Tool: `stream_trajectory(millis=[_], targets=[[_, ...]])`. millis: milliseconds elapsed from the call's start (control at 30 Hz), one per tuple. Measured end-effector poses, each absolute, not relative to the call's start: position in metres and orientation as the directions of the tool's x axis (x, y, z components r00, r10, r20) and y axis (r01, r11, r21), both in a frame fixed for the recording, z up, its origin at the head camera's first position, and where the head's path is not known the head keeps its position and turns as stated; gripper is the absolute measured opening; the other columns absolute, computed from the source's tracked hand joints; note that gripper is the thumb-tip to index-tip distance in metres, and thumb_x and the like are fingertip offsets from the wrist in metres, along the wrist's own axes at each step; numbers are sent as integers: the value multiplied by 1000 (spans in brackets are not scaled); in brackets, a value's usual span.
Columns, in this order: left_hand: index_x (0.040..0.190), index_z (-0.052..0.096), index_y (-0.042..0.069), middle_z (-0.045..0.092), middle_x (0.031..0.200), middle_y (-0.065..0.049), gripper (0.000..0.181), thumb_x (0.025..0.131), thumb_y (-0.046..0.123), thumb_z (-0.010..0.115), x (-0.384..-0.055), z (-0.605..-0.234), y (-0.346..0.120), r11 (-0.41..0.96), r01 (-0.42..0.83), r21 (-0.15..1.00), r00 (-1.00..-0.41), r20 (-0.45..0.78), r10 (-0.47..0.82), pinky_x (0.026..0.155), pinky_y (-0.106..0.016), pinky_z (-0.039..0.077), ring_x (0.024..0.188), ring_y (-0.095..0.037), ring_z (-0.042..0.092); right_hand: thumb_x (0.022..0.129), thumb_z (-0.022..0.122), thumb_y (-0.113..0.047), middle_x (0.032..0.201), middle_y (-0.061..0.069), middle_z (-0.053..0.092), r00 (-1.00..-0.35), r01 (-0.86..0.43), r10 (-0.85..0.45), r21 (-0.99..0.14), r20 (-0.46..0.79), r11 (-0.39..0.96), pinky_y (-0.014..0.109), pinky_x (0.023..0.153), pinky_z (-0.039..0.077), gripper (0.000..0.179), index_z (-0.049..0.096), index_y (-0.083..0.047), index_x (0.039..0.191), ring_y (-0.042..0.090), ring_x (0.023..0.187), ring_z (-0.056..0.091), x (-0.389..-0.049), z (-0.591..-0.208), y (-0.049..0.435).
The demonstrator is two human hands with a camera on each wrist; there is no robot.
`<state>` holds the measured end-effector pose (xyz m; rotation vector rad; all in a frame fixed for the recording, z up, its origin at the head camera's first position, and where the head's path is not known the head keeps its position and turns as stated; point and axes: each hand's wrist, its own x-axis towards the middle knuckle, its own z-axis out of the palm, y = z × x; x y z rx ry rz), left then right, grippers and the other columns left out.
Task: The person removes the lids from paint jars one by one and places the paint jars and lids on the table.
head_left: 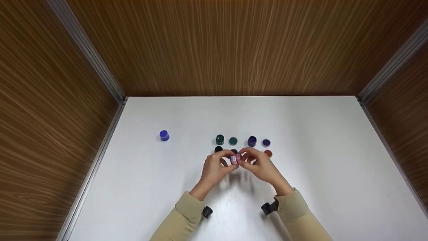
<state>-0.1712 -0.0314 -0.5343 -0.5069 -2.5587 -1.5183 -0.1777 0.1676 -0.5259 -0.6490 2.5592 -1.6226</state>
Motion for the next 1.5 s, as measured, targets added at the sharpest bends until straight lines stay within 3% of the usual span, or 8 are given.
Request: stream_trajectory(millis=[167, 433, 667, 967, 1133, 1500], targets=[[107, 70, 12, 71, 92, 1, 33, 78, 17, 84, -171, -535, -31, 428, 351, 833, -935, 282, 217, 59, -23, 51, 66, -10, 63, 92, 71, -26, 90, -1, 67, -935, -273, -325, -872, 141, 406, 28, 65, 47, 35, 61, -8, 120, 17, 75, 59, -177, -524, 169], [109, 71, 10, 71, 93, 0, 34, 77, 13, 84, -171, -537, -29, 432, 364, 825, -930, 294, 222, 59, -21, 51, 65, -7, 61, 98, 61, -32, 79, -1, 66, -954, -195, -291, -874, 65, 444, 29, 65, 49, 29, 67, -5, 103, 33, 76, 62, -178, -522, 167], [105, 71, 11, 71, 92, 1, 30, 78, 15, 83, -170, -536, -27, 428, 352, 833, -934, 283, 218, 60, -22, 51, 66, -11, 63, 94, 67, -32, 75, -2, 65, -954, -191, -293, -871, 57, 453, 29, 63, 47, 26, 68, -7, 99, 16, 68, 60, -179, -521, 167], [106, 70, 8, 71, 92, -2, 32, 77, 14, 83, -170, -536, -28, 378, 301, 876, -951, 245, 191, 60, -23, 52, 67, -15, 64, 90, 73, -18, 89, 2, 65, -914, -306, -374, -871, 157, 384, 31, 66, 49, 31, 64, -8, 118, 19, 75, 60, -178, -523, 170], [107, 70, 7, 71, 92, -3, 32, 79, 15, 82, -171, -538, -27, 370, 275, 887, -957, 218, 191, 61, -23, 52, 68, -15, 65, 89, 75, -23, 91, 1, 64, -929, -304, -330, -856, 169, 418, 34, 65, 48, 45, 60, -9, 128, 16, 73, 57, -177, -523, 170], [108, 69, 8, 72, 96, -5, 31, 80, 14, 81, -171, -537, -25, 397, 272, 877, -959, 214, 186, 61, -24, 52, 68, -15, 64, 90, 72, -31, 76, -2, 62, -959, -238, -253, -841, 126, 485, 28, 59, 45, 33, 67, -6, 111, 16, 67, 58, -178, -520, 165]])
